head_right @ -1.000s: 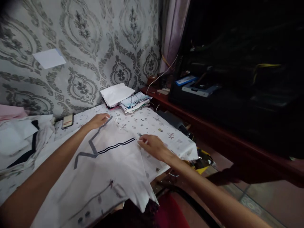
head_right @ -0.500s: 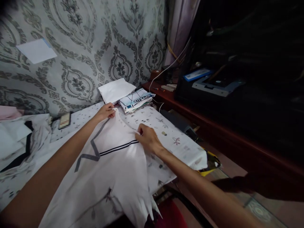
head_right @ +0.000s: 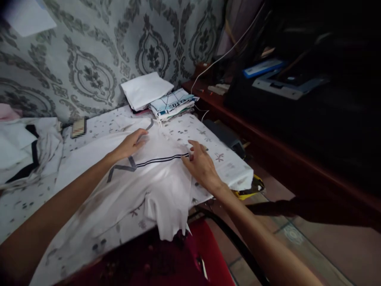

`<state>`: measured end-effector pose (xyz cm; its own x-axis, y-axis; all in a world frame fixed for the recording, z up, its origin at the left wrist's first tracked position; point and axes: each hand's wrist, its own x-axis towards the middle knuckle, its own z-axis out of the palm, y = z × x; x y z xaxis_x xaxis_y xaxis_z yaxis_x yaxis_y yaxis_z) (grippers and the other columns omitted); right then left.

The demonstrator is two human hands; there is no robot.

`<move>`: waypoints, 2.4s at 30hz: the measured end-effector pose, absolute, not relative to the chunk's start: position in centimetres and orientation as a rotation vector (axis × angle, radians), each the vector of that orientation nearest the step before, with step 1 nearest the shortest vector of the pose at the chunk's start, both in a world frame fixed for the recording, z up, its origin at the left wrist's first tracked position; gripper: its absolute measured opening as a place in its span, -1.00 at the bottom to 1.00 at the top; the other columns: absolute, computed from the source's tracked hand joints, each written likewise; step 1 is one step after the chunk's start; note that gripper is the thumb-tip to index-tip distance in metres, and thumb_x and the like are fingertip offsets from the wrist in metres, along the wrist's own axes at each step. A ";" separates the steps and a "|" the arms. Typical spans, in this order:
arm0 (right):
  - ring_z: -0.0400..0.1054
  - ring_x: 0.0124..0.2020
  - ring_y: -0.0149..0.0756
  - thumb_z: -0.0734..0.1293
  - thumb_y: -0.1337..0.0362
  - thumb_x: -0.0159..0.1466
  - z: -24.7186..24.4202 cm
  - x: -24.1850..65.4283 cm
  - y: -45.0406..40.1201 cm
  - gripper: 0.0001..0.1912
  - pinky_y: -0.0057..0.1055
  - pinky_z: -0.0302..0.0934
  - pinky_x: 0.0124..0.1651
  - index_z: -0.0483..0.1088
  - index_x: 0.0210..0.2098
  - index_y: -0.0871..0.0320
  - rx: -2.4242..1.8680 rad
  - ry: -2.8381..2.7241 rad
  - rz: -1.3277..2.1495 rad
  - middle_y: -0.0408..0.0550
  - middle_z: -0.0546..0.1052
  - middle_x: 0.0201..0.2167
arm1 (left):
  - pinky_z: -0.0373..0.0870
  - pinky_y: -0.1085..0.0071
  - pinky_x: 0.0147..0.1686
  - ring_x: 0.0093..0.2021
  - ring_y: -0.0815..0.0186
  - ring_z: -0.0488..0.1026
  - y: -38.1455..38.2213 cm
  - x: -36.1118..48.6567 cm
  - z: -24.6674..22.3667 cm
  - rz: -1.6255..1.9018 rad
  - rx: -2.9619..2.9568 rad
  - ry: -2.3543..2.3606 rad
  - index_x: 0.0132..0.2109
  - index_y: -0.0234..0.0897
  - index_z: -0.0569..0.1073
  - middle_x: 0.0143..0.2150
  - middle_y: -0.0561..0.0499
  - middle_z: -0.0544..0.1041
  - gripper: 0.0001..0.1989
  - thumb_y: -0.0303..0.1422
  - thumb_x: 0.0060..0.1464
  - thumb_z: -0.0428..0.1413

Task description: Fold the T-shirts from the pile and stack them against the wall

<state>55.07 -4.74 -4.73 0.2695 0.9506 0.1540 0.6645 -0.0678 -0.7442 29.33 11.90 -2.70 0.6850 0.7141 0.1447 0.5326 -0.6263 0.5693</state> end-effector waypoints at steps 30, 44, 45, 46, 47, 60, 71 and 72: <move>0.54 -0.32 -0.13 0.58 0.12 0.03 -6.5 45.6 -20.5 -0.62 -0.31 0.41 -0.31 0.50 -0.24 0.15 -1.220 -0.370 1.610 -0.02 0.64 -0.33 | 0.34 0.20 -0.08 -0.04 0.10 0.42 -13.0 20.3 -2.5 0.072 3.032 1.178 0.21 -0.23 0.29 -0.03 -0.14 0.47 -0.63 -0.46 0.29 -0.04; 0.29 -0.52 -0.31 0.52 0.00 0.08 -5.5 51.9 -21.6 -0.65 -0.41 0.22 -0.55 0.54 -0.26 0.10 -1.434 -0.612 1.323 -0.08 0.51 -0.46 | 0.43 0.30 -0.06 -0.08 0.25 0.47 -12.9 28.1 -2.4 0.419 2.616 0.866 0.04 -0.19 0.37 -0.09 -0.04 0.52 -0.79 -0.34 0.38 -0.09; 0.33 -0.47 -0.28 0.52 -0.02 0.08 -6.3 51.9 -21.6 -0.61 -0.39 0.26 -0.49 0.53 -0.26 0.12 -1.483 -0.664 1.329 -0.07 0.53 -0.43 | 0.43 0.27 -0.05 -0.06 0.23 0.47 -13.2 27.5 -2.5 0.399 2.653 0.874 0.07 -0.20 0.36 -0.06 -0.05 0.52 -0.78 -0.35 0.37 -0.08; 0.37 -0.42 -0.23 0.51 -0.06 0.07 -7.1 51.9 -21.7 -0.58 -0.37 0.30 -0.43 0.52 -0.27 0.13 -1.545 -0.731 1.313 -0.05 0.55 -0.40 | 0.42 0.25 -0.03 -0.04 0.21 0.47 -13.6 26.6 -2.7 0.386 2.701 0.888 0.09 -0.21 0.35 -0.04 -0.06 0.52 -0.78 -0.37 0.36 -0.06; 0.41 -0.36 -0.18 0.48 -0.09 0.08 -7.7 52.1 -21.7 -0.56 -0.33 0.34 -0.36 0.51 -0.27 0.14 -1.622 -0.816 1.264 -0.03 0.56 -0.38 | 0.41 0.22 -0.02 -0.03 0.19 0.46 -13.9 25.6 -2.8 0.381 2.746 0.915 0.08 -0.22 0.35 -0.03 -0.08 0.51 -0.78 -0.39 0.35 -0.06; 0.41 -0.01 -0.10 0.30 0.37 0.33 -4.6 43.3 -14.6 -0.77 -0.15 0.37 0.00 0.45 -0.02 0.11 -1.019 -2.411 0.228 0.08 0.54 -0.01 | 0.43 0.18 -0.13 -0.07 0.12 0.40 -16.2 12.4 -1.3 -0.052 2.684 1.529 -0.09 -0.24 0.40 -0.09 -0.06 0.46 -0.89 -0.39 0.27 0.02; 0.33 -0.26 -0.19 0.18 0.54 0.29 -4.5 40.0 -12.6 -0.78 -0.28 0.29 -0.20 0.40 -0.24 0.17 -0.994 -2.593 0.259 0.00 0.48 -0.31 | 0.41 0.17 -0.13 -0.11 0.11 0.41 -16.9 11.8 1.4 -0.233 2.725 1.642 -0.11 -0.23 0.39 -0.14 -0.08 0.47 -0.70 -0.65 0.10 -0.05; 0.32 -0.26 -0.20 0.17 0.53 0.29 -4.4 40.0 -12.7 -0.77 -0.29 0.28 -0.20 0.40 -0.24 0.17 -0.978 -2.589 0.296 0.00 0.48 -0.31 | 0.40 0.17 -0.13 -0.11 0.10 0.42 -17.0 11.6 1.5 -0.252 2.714 1.628 -0.11 -0.22 0.39 -0.15 -0.08 0.48 -0.70 -0.65 0.10 -0.05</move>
